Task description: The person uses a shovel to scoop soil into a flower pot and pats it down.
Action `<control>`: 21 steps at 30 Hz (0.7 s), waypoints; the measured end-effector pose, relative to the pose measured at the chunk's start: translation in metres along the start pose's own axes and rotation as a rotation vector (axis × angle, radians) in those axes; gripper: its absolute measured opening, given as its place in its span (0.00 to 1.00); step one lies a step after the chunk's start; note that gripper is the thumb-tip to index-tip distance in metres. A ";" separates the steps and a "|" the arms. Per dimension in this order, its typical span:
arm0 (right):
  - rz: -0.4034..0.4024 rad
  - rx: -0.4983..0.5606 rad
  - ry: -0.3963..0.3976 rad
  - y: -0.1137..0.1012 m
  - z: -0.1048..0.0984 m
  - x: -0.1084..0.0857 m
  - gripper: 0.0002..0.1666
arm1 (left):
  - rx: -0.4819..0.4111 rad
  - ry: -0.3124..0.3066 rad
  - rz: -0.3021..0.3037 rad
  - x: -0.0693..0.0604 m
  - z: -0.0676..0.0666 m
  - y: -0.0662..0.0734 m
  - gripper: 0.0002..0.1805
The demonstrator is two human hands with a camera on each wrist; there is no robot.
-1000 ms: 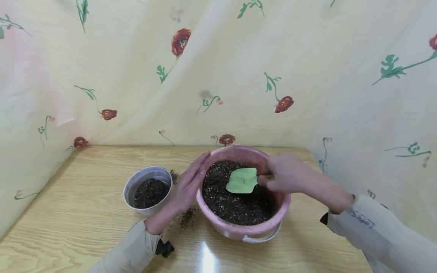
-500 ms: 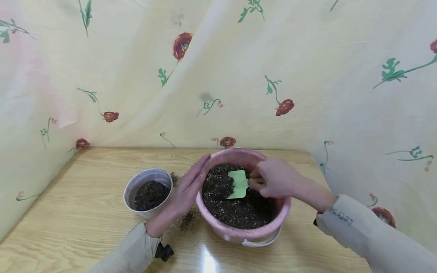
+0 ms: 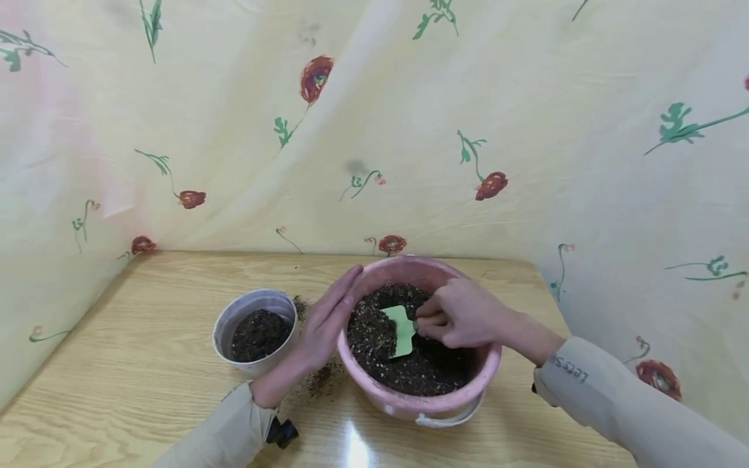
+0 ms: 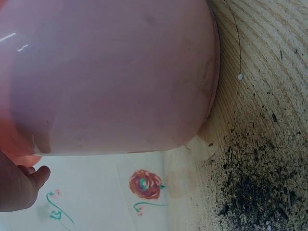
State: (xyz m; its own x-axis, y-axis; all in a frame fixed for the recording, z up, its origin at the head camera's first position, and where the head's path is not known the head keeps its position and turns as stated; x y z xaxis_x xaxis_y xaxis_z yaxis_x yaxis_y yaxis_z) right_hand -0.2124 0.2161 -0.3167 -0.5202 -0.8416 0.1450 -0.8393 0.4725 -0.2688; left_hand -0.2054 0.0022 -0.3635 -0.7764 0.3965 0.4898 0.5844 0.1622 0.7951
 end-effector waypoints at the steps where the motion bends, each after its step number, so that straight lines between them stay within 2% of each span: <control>1: 0.015 0.019 -0.007 0.001 0.000 -0.001 0.05 | 0.002 0.001 0.002 0.000 0.000 0.000 0.26; 4: 0.089 0.079 -0.045 0.002 -0.001 -0.004 0.02 | 0.010 0.005 0.014 0.000 0.000 0.000 0.25; 7: 0.181 0.143 -0.065 0.004 -0.004 -0.008 0.09 | 0.009 0.004 0.028 0.000 0.001 0.001 0.25; 9: 0.208 0.163 -0.065 0.003 -0.006 -0.010 0.11 | 0.012 0.007 0.038 0.000 0.000 0.002 0.25; 16: 0.143 0.136 -0.012 0.001 -0.012 -0.011 0.07 | 0.019 0.016 0.033 -0.001 0.000 0.001 0.25; 21: 0.143 0.164 -0.001 -0.001 -0.015 -0.013 0.07 | 0.014 0.015 0.022 -0.002 0.000 -0.001 0.25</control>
State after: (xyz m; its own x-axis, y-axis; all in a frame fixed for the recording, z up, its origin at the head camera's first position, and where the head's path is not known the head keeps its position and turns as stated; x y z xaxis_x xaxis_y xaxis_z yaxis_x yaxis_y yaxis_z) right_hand -0.2071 0.2309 -0.3043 -0.6318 -0.7695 0.0933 -0.7202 0.5382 -0.4378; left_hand -0.2043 0.0014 -0.3649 -0.7665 0.3869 0.5127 0.6049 0.1665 0.7787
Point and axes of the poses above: each hand's wrist, its own x-axis towards the middle knuckle, its own z-axis out of the palm, y = z × x, the point moved 4 cm from there along x, towards the middle knuckle, and after that the axes turned 4 degrees about -y, right-handed, at the moved point
